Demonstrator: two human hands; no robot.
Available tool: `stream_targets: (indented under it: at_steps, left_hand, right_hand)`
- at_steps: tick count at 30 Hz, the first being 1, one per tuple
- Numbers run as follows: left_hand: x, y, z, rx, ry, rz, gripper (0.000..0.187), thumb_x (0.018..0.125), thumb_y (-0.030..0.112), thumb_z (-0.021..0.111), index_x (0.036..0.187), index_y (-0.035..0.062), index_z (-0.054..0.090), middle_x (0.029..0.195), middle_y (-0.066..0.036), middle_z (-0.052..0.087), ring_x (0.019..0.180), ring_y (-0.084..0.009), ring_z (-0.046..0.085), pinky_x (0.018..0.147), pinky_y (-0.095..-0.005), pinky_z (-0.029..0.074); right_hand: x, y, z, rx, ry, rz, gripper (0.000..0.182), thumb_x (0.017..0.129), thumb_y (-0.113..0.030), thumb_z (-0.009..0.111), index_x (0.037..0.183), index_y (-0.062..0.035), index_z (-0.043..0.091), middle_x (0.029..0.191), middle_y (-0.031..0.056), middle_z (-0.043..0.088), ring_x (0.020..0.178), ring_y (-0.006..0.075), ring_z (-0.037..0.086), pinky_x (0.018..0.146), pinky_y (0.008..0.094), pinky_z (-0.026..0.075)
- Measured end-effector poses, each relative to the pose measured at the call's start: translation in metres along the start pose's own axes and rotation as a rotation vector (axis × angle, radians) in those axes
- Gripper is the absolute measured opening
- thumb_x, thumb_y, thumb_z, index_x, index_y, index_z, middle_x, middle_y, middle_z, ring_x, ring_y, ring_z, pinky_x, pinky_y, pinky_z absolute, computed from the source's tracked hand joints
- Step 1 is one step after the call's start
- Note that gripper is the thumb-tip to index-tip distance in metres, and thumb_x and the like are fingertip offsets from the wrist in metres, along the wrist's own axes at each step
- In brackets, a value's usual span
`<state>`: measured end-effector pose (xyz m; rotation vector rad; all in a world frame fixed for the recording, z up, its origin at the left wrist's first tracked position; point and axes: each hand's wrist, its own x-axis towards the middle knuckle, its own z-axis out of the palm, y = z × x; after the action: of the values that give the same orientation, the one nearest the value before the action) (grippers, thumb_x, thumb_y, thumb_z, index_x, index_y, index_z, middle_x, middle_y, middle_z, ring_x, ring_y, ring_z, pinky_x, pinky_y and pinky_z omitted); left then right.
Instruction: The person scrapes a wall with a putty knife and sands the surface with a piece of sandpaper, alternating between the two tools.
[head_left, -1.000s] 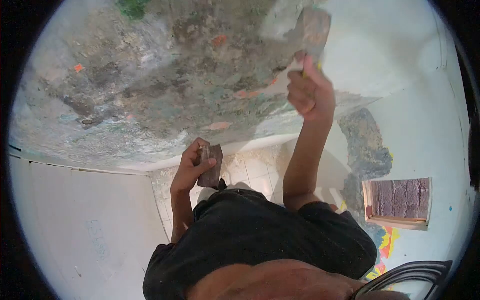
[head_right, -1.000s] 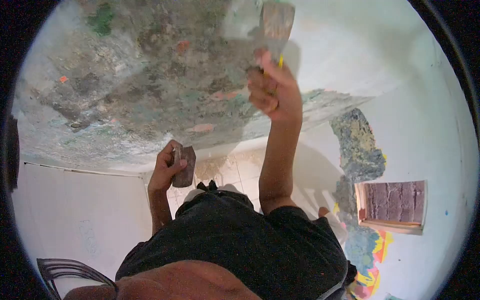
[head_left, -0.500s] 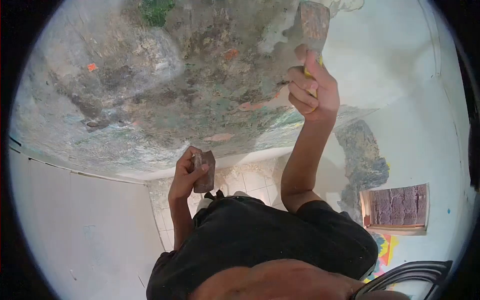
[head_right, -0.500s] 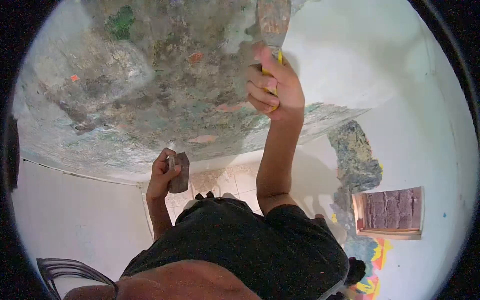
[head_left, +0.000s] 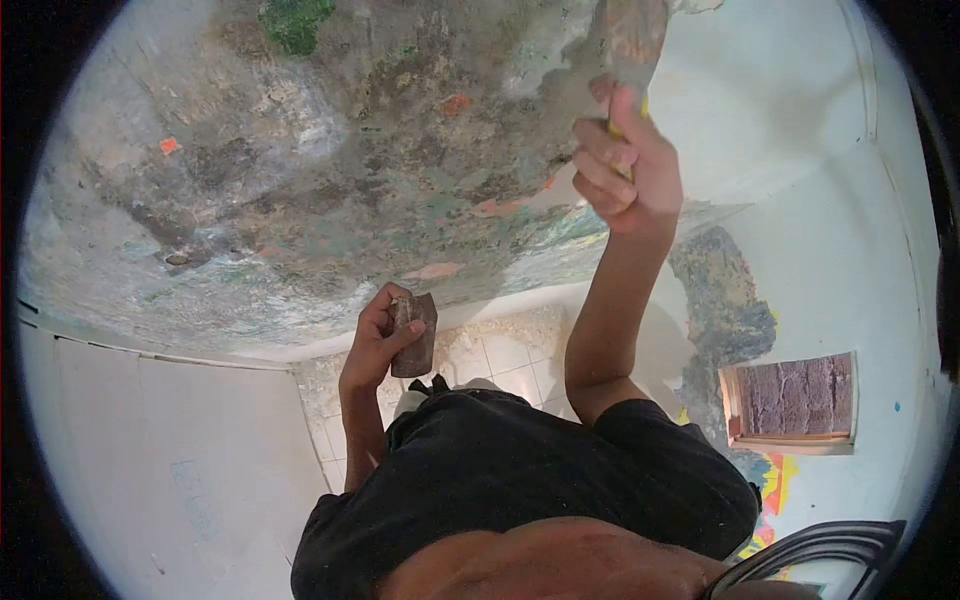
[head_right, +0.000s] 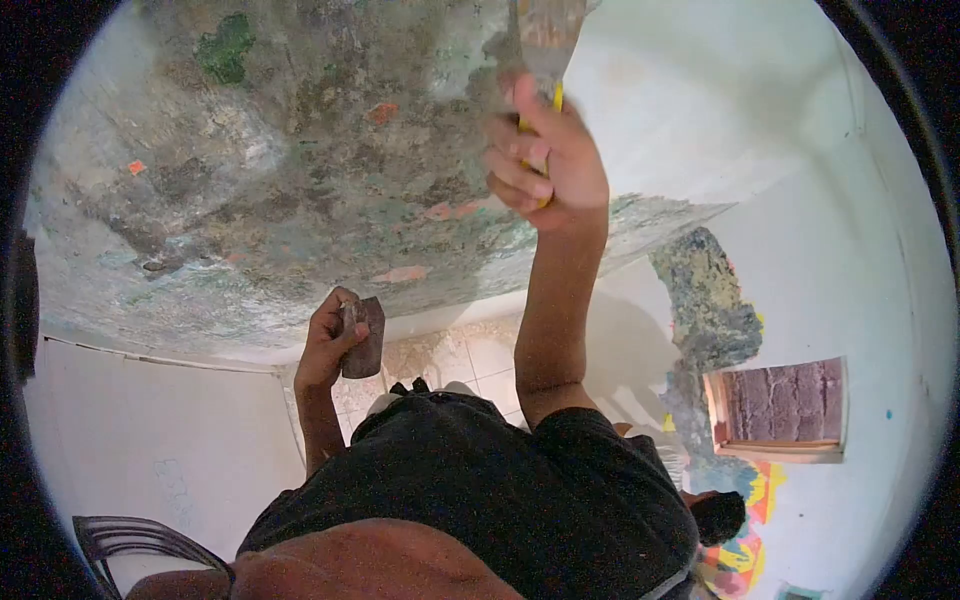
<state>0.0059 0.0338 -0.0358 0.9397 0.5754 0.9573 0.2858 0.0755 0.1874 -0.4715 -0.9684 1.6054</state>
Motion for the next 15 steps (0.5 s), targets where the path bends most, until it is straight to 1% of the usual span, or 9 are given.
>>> stream_targets:
  at_steps: [1, 2, 3, 5, 6, 8, 11, 14, 15]
  left_hand:
    - [-0.001, -0.001, -0.001, 0.007, -0.001, 0.011, 0.027, 0.085, 0.006, 0.071, 0.104, 0.0082, 0.052, 0.087, 0.0, 0.061, 0.081, -0.007, 0.056, 0.073, -0.0244, 0.046]
    - [-0.002, -0.001, -0.002, 0.013, 0.002, 0.024, 0.027, 0.085, 0.005, 0.071, 0.104, 0.0082, 0.052, 0.087, 0.0, 0.061, 0.081, -0.007, 0.057, 0.073, -0.0242, 0.045]
    - [-0.001, -0.001, -0.004, 0.003, 0.012, 0.028, 0.027, 0.085, 0.005, 0.071, 0.104, 0.0082, 0.052, 0.087, 0.0, 0.061, 0.08, -0.007, 0.057, 0.072, -0.0241, 0.045]
    - [-0.006, -0.004, -0.007, -0.02, 0.029, 0.011, 0.027, 0.085, 0.005, 0.071, 0.104, 0.0084, 0.052, 0.087, 0.001, 0.061, 0.08, -0.0069, 0.057, 0.071, -0.0238, 0.045]
    - [-0.009, -0.004, -0.006, -0.015, 0.038, -0.004, 0.027, 0.086, 0.005, 0.071, 0.104, 0.0085, 0.052, 0.087, 0.001, 0.061, 0.08, -0.0069, 0.057, 0.071, -0.0238, 0.045]
    - [-0.01, 0.001, -0.007, 0.001, 0.052, -0.018, 0.027, 0.086, 0.005, 0.07, 0.104, 0.0087, 0.052, 0.086, 0.001, 0.061, 0.08, -0.0068, 0.056, 0.071, -0.0239, 0.045]
    - [-0.011, 0.001, -0.014, 0.041, 0.031, 0.049, 0.027, 0.086, 0.005, 0.071, 0.105, 0.0086, 0.051, 0.087, 0.001, 0.061, 0.08, -0.0067, 0.057, 0.071, -0.0236, 0.046]
    - [-0.012, 0.006, -0.01, -0.016, 0.025, 0.006, 0.027, 0.086, 0.006, 0.072, 0.104, 0.0084, 0.052, 0.088, 0.001, 0.061, 0.08, -0.007, 0.057, 0.072, -0.0246, 0.046]
    - [-0.012, 0.005, -0.012, -0.008, 0.027, 0.019, 0.027, 0.086, 0.006, 0.072, 0.104, 0.0084, 0.052, 0.088, 0.001, 0.061, 0.08, -0.0072, 0.057, 0.073, -0.0251, 0.046]
  right_hand:
    - [0.0, 0.004, -0.001, 0.013, 0.005, 0.014, 0.019, 0.107, -0.033, 0.038, 0.106, -0.0156, 0.046, 0.059, -0.0056, 0.04, 0.035, 0.0041, 0.032, 0.028, 0.0194, 0.025]
    - [-0.001, 0.008, -0.002, 0.054, -0.065, 0.026, 0.019, 0.107, -0.032, 0.037, 0.106, -0.0152, 0.045, 0.059, -0.0048, 0.04, 0.035, 0.0041, 0.032, 0.028, 0.0193, 0.025]
    - [0.002, 0.004, -0.003, 0.048, -0.088, 0.018, 0.019, 0.107, -0.032, 0.037, 0.106, -0.015, 0.045, 0.059, -0.0044, 0.04, 0.035, 0.0042, 0.032, 0.028, 0.0195, 0.025]
    - [0.003, -0.002, -0.003, 0.045, -0.11, 0.006, 0.02, 0.107, -0.032, 0.036, 0.106, -0.0147, 0.045, 0.059, -0.0038, 0.04, 0.035, 0.0046, 0.031, 0.028, 0.0198, 0.025]
    - [0.004, -0.002, -0.005, 0.093, -0.158, 0.018, 0.021, 0.108, -0.032, 0.035, 0.107, -0.0142, 0.045, 0.06, -0.0031, 0.04, 0.035, 0.0053, 0.032, 0.028, 0.0204, 0.026]
    - [-0.001, 0.005, -0.012, 0.091, -0.149, 0.012, 0.021, 0.108, -0.032, 0.034, 0.107, -0.014, 0.045, 0.06, -0.003, 0.04, 0.035, 0.0057, 0.032, 0.028, 0.0205, 0.026]
    - [0.01, 0.001, -0.007, 0.087, -0.165, -0.017, 0.021, 0.107, -0.032, 0.034, 0.108, -0.014, 0.046, 0.06, -0.0031, 0.041, 0.036, 0.0059, 0.033, 0.028, 0.0205, 0.026]
    - [0.0, 0.004, -0.006, 0.086, -0.08, -0.013, 0.021, 0.107, -0.032, 0.035, 0.109, -0.0139, 0.046, 0.06, -0.0026, 0.041, 0.036, 0.0062, 0.033, 0.028, 0.0205, 0.026]
    - [0.001, 0.007, -0.008, 0.078, -0.057, -0.002, 0.022, 0.107, -0.032, 0.035, 0.11, -0.0139, 0.046, 0.06, -0.0023, 0.041, 0.037, 0.0064, 0.033, 0.028, 0.0206, 0.026]
